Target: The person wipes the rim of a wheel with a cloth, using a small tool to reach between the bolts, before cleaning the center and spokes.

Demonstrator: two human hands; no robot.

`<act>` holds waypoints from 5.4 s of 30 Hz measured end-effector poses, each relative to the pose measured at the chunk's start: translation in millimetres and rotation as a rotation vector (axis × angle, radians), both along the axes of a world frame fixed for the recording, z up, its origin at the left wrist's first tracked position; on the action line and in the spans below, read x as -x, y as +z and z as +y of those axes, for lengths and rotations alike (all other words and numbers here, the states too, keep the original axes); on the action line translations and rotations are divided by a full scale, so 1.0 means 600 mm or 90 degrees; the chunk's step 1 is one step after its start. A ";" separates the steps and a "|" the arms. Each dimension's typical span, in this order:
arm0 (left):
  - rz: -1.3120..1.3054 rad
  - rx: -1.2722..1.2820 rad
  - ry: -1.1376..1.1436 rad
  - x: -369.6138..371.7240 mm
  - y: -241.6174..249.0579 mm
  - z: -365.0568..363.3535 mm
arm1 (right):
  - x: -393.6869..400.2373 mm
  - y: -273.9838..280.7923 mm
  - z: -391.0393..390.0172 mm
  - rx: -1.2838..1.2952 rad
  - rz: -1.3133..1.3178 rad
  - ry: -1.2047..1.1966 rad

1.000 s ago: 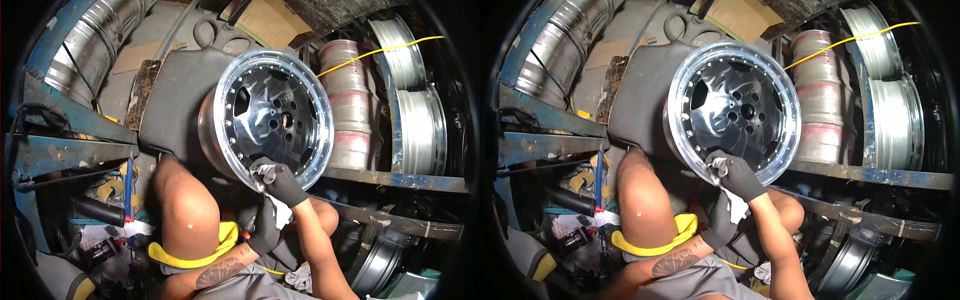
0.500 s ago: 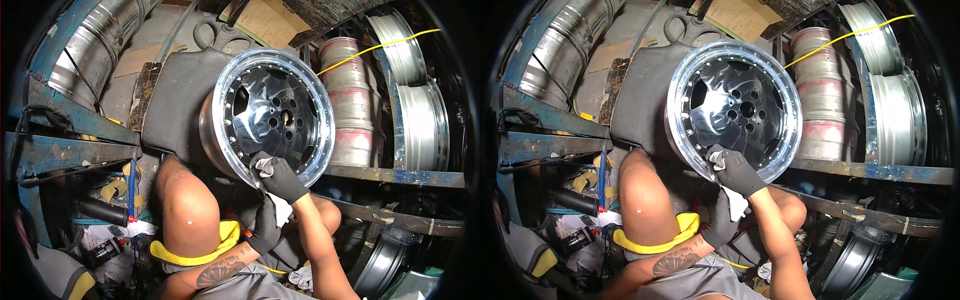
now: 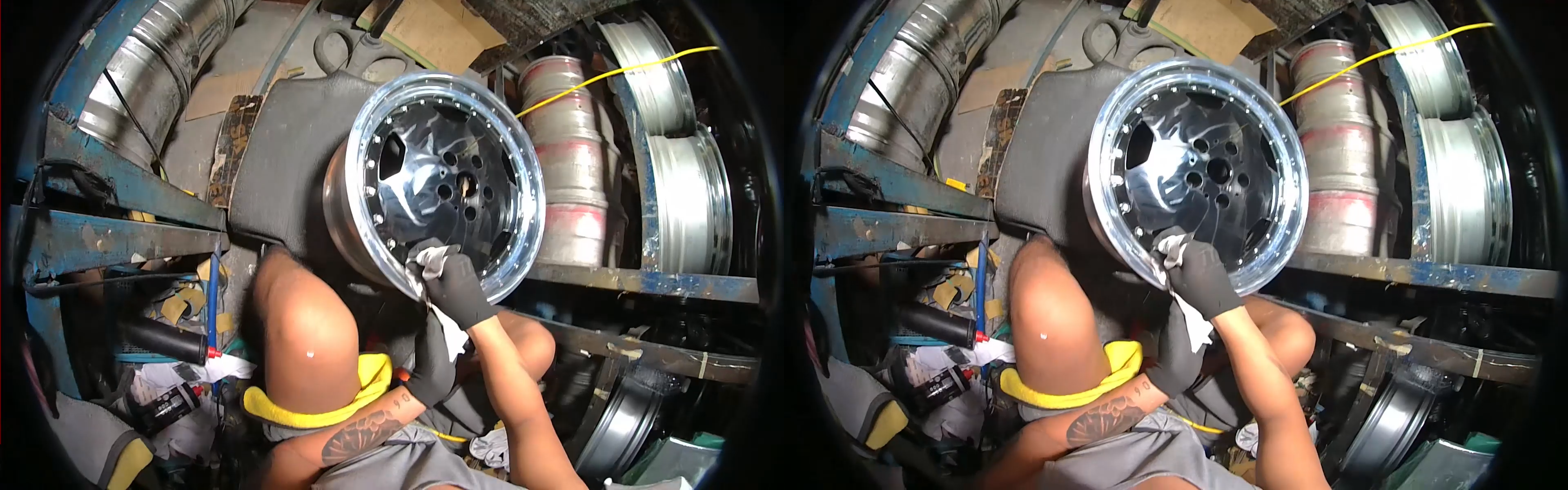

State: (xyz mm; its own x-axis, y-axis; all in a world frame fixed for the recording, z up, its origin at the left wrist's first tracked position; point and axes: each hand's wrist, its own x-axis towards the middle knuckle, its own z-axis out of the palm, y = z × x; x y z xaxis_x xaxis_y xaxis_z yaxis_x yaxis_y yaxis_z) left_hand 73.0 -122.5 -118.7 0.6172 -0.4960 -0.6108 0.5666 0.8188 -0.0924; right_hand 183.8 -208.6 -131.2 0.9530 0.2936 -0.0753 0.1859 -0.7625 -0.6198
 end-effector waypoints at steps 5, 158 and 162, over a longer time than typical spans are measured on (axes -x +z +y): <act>-0.089 -0.082 0.042 0.002 -0.023 -0.011 | -0.009 0.021 0.018 -0.045 0.007 0.004; -0.126 -0.297 0.013 0.053 -0.138 -0.069 | 0.004 0.020 0.003 -0.078 0.031 -0.102; -0.117 -0.179 0.014 0.025 -0.097 -0.036 | -0.004 0.011 0.002 -0.093 0.030 -0.089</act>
State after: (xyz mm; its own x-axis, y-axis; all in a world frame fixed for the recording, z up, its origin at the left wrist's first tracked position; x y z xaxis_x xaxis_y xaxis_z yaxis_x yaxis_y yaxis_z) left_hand 57.8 -144.2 -177.1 0.7388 -0.3094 -0.5987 0.5347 0.8099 0.2412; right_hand 186.1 -207.7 -124.9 0.9818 0.1692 -0.0867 0.0526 -0.6799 -0.7314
